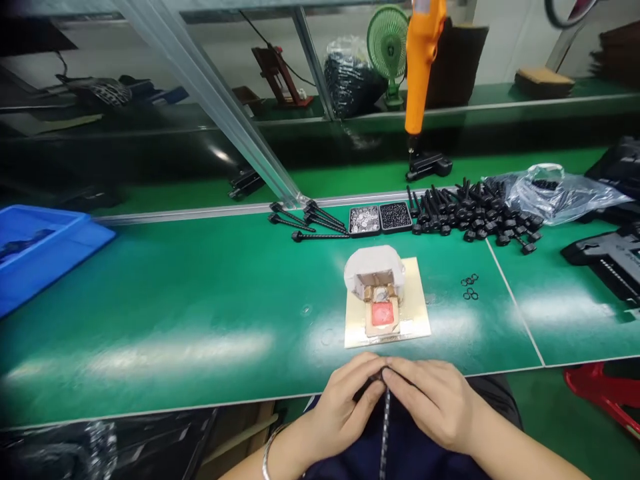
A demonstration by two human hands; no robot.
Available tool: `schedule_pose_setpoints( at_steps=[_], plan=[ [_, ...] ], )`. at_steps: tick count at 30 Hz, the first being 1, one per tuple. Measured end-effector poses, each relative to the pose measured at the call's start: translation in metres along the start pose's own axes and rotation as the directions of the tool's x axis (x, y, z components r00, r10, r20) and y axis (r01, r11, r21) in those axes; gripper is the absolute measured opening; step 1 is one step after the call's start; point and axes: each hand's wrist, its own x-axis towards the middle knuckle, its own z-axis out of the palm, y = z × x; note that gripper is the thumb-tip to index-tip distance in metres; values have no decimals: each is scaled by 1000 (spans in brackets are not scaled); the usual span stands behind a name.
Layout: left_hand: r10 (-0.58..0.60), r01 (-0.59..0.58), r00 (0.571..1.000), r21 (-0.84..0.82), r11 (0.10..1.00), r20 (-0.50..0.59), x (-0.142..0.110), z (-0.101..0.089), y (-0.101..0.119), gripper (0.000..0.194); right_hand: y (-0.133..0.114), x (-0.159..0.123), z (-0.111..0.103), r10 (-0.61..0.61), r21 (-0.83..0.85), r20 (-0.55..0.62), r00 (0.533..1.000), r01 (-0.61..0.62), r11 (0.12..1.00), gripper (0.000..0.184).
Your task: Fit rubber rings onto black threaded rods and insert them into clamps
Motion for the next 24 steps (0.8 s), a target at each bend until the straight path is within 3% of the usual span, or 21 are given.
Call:
schedule_pose_setpoints(
  at_steps=[4, 7, 9, 11, 16, 18, 20, 24],
  plan=[
    [-43, 42, 999, -29, 999, -29, 3, 3, -2, 43, 23, 11, -9, -16, -175, -110, 994, -3, 985, 43],
    [-41, 39, 999, -66, 997, -32, 2, 4, -4, 48, 65, 25, -31, 80, -329, -300, 951, -181, 927, 20],
    [-10, 8, 1000, -60, 998, -20, 1, 5, -7, 42, 103, 38, -50, 181, -378, -425, 887, -356, 855, 14],
    [36, -36, 999, -64, 997, -12, 1, 5, -12, 37, 142, 52, -68, 316, -385, -491, 812, -527, 757, 25],
    [107, -108, 994, -68, 992, -27, 1, 8, -22, 24, 219, 91, -87, 700, -413, -395, 595, -795, 443, 37],
    [112, -113, 993, -27, 993, -39, 0, 6, -22, 13, 234, 103, -86, 789, -433, -345, 509, -832, 347, 40],
    [140, -137, 986, 39, 990, -86, -1, 0, -18, 17, 240, 109, -84, 836, -435, -324, 442, -855, 283, 40],
    [94, -45, 983, 284, 958, -160, 6, -42, -8, 21, 228, 95, -82, 843, -367, -376, 386, -897, 246, 52]
  ],
)
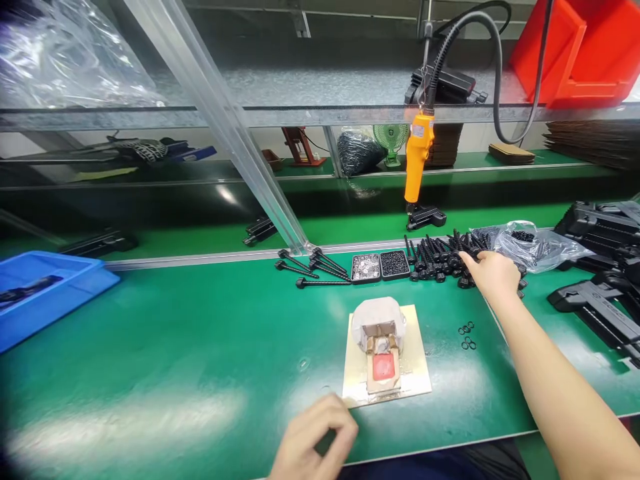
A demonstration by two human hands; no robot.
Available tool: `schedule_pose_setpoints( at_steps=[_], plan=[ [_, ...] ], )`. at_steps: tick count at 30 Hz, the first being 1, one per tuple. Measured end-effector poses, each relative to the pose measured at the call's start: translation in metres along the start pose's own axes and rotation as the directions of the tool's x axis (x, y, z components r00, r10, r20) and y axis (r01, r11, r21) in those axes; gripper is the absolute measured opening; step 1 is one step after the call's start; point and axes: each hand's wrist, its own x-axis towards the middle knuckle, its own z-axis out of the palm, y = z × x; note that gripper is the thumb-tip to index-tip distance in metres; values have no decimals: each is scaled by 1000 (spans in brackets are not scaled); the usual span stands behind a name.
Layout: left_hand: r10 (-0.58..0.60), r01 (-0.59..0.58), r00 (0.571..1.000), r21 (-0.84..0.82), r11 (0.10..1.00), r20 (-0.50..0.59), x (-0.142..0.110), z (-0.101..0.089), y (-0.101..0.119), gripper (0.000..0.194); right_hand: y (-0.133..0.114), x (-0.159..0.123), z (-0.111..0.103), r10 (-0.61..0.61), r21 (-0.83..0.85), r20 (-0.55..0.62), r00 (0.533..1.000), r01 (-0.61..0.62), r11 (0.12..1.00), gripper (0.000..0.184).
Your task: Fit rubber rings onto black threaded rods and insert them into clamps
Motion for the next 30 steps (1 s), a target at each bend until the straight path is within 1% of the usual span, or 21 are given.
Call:
schedule_pose_setpoints(
  at_steps=[1, 3, 4, 5, 7, 9, 11, 12, 14, 16, 19, 21, 23, 25, 27, 28, 29, 30],
  plan=[
    [-27, 27, 1000, 79, 996, -10, 7, -14, -6, 20, 7, -9, 0, 1, 30, -17, 1000, 0, 1000, 56],
    [-44, 80, 990, 279, 957, -133, 26, -44, -27, 19, 25, -30, 1, -14, 104, -40, 999, 18, 994, 59],
    [-56, 118, 984, 386, 915, -167, 36, -58, -43, 16, 36, -42, 4, -26, 144, -44, 999, 32, 989, 60],
    [-101, 180, 978, 487, 855, -184, 47, -71, -61, 19, 47, -53, 8, -39, 185, -40, 998, 46, 982, 61],
    [-173, 262, 962, 543, 798, -209, 68, -90, -101, 33, 68, -75, 18, -67, 266, -9, 998, 67, 962, 64],
    [-244, 323, 946, 576, 751, -212, 86, -101, -138, 45, 85, -94, 28, -98, 342, 37, 995, 79, 936, 69],
    [-324, 375, 925, 596, 710, -197, 98, -103, -167, 48, 96, -106, 35, -130, 406, 76, 989, 89, 910, 73],
    [-362, 396, 914, 604, 692, -185, 102, -102, -176, 47, 98, -110, 36, -150, 430, 89, 985, 98, 897, 74],
    [-423, 428, 891, 617, 661, -166, 106, -98, -186, 42, 98, -114, 36, -203, 460, 111, 973, 131, 878, 73],
    [-456, 446, 876, 625, 641, -158, 105, -93, -186, 38, 94, -115, 35, -261, 462, 135, 956, 173, 870, 68],
    [-482, 479, 857, 620, 621, -180, 99, -92, -176, 33, 86, -116, 34, -301, 442, 155, 941, 206, 873, 58],
    [-507, 535, 829, 600, 595, -236, 94, -96, -166, 27, 82, -117, 34, -292, 441, 158, 943, 197, 875, 54],
    [-524, 610, 785, 559, 563, -329, 90, -105, -153, 22, 81, -118, 34, -264, 463, 157, 952, 165, 871, 53],
    [-514, 674, 739, 493, 550, -436, 85, -113, -132, 17, 79, -118, 33, -224, 506, 157, 962, 116, 855, 52],
    [-478, 696, 710, 415, 586, -517, 76, -112, -102, 13, 77, -120, 29, -177, 575, 157, 972, 56, 817, 52],
    [-462, 684, 711, 369, 629, -530, 68, -107, -85, 15, 74, -122, 26, -153, 619, 156, 976, 24, 785, 52],
    [-447, 658, 723, 328, 678, -527, 58, -98, -65, 20, 71, -126, 23, -129, 668, 157, 979, -9, 745, 53],
    [-436, 614, 746, 264, 744, -504, 45, -84, -46, 23, 66, -131, 19, -110, 717, 160, 981, -39, 696, 53]
  ],
)
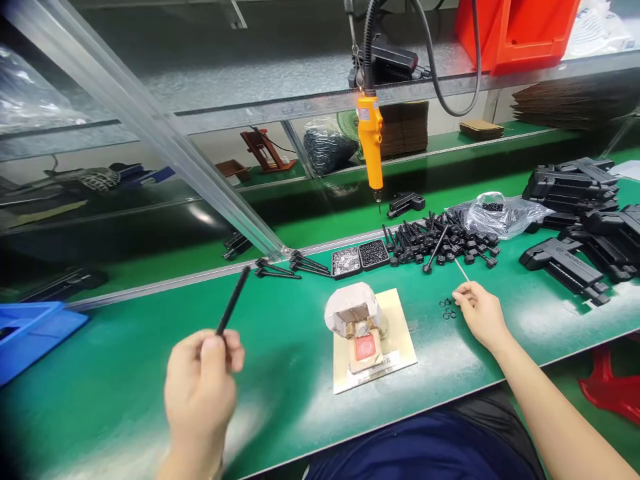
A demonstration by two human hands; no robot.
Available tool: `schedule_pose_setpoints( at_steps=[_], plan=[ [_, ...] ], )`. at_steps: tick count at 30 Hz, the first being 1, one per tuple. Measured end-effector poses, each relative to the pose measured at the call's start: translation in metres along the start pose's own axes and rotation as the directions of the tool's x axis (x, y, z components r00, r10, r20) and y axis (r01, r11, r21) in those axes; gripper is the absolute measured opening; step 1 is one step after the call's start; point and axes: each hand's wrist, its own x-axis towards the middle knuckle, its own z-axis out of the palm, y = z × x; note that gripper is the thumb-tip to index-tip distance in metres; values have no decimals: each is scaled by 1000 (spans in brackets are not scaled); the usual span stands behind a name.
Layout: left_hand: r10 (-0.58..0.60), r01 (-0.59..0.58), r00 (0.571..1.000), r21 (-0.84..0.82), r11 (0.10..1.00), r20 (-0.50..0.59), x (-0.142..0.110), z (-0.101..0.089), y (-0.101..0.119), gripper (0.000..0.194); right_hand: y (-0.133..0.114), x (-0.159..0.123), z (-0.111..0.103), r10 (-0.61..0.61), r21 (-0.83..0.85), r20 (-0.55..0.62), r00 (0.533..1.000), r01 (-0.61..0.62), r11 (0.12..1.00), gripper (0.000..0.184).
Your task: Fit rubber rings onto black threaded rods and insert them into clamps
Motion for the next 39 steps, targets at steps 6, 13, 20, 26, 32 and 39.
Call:
schedule_pose_setpoints(
  at_steps=[6, 13, 20, 26, 32, 39],
  plan=[
    [197, 45, 926, -614, 788, 321, -140, 28, 39, 21, -45, -55, 17, 27, 368, 122, 992, -70, 927, 47],
    [354, 61, 806, -662, 747, 475, -152, 37, 28, 9, -70, -87, 20, -41, 534, 318, 947, -143, 833, 24],
    [343, 90, 833, -720, 688, 433, -160, 43, 26, 7, -69, -85, 13, -52, 558, 347, 936, -161, 814, 24],
    [342, 153, 803, -724, 673, 487, -158, 40, 30, 8, -78, -90, 16, -48, 515, 371, 927, -162, 842, 25],
    [311, 286, 763, -728, 623, 566, -160, 41, 27, 10, -84, -86, 11, -163, 456, 410, 898, -46, 889, 21],
    [167, 603, 634, -617, 506, 755, -152, 33, 48, 34, -89, -90, 7, -264, 389, 355, 897, 115, 914, 17]
  ],
)
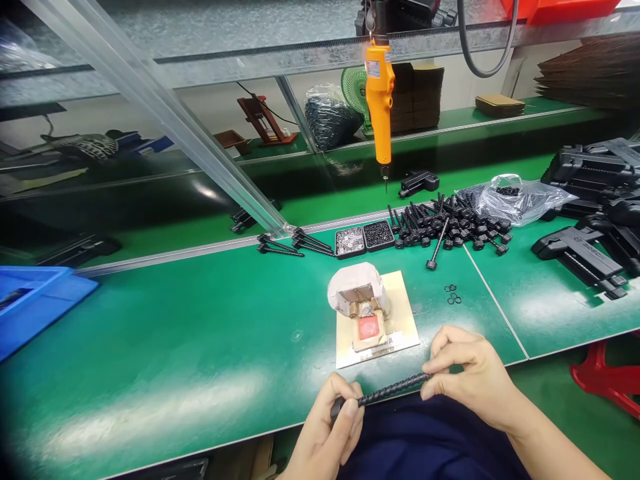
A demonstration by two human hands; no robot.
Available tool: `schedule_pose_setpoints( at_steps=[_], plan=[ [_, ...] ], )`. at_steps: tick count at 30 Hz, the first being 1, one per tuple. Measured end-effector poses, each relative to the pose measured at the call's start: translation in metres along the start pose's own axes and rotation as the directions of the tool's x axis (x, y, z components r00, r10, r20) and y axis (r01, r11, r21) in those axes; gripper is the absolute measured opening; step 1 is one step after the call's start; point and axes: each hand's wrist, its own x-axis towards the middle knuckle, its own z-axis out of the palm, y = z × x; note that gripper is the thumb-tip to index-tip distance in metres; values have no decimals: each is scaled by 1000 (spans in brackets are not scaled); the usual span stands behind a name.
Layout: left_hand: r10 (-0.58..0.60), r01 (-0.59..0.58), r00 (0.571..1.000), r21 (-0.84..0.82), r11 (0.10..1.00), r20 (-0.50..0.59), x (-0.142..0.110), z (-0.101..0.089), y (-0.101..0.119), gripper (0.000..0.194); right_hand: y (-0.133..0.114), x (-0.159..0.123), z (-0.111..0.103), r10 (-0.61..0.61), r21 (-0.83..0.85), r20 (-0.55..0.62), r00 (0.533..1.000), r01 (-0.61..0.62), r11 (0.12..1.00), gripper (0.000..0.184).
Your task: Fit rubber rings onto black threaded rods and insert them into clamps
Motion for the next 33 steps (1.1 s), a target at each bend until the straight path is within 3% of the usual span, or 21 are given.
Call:
schedule_pose_setpoints(
  at_steps=[4, 8, 11, 15, 22, 29, 32, 33],
  plan=[
    [-32, 31, 999, -33, 999, -38, 3, 7, 9, 41, -7, -5, 0, -81, -80, 35, 996, 83, 993, 11],
    [-37, 35, 998, -50, 998, -50, 5, 8, 11, 44, -19, -10, -6, -146, -104, 107, 983, 158, 982, 30],
    [-18, 16, 999, -64, 998, -30, 4, 6, 9, 41, -24, -10, -10, -148, -127, 161, 976, 169, 977, 26],
    [25, -16, 995, -93, 996, 93, 4, 5, 3, 35, -17, -10, -2, -92, -91, 183, 979, 110, 990, 7],
    [10, 18, 969, -108, 994, 247, 2, 8, -3, 29, -3, -15, 32, -48, 29, 271, 961, 41, 999, 16],
    [-6, 39, 967, -125, 991, 255, 7, 9, -3, 30, -5, -14, 38, -177, 100, 247, 953, 156, 983, 18],
    [56, -22, 940, -104, 994, 338, 7, 8, -11, 32, -3, -14, 48, -240, 21, 261, 935, 243, 970, 5],
    [73, -42, 928, -93, 995, 365, 6, 7, -14, 32, -2, -14, 52, -258, -11, 261, 930, 270, 963, 14]
  ],
)
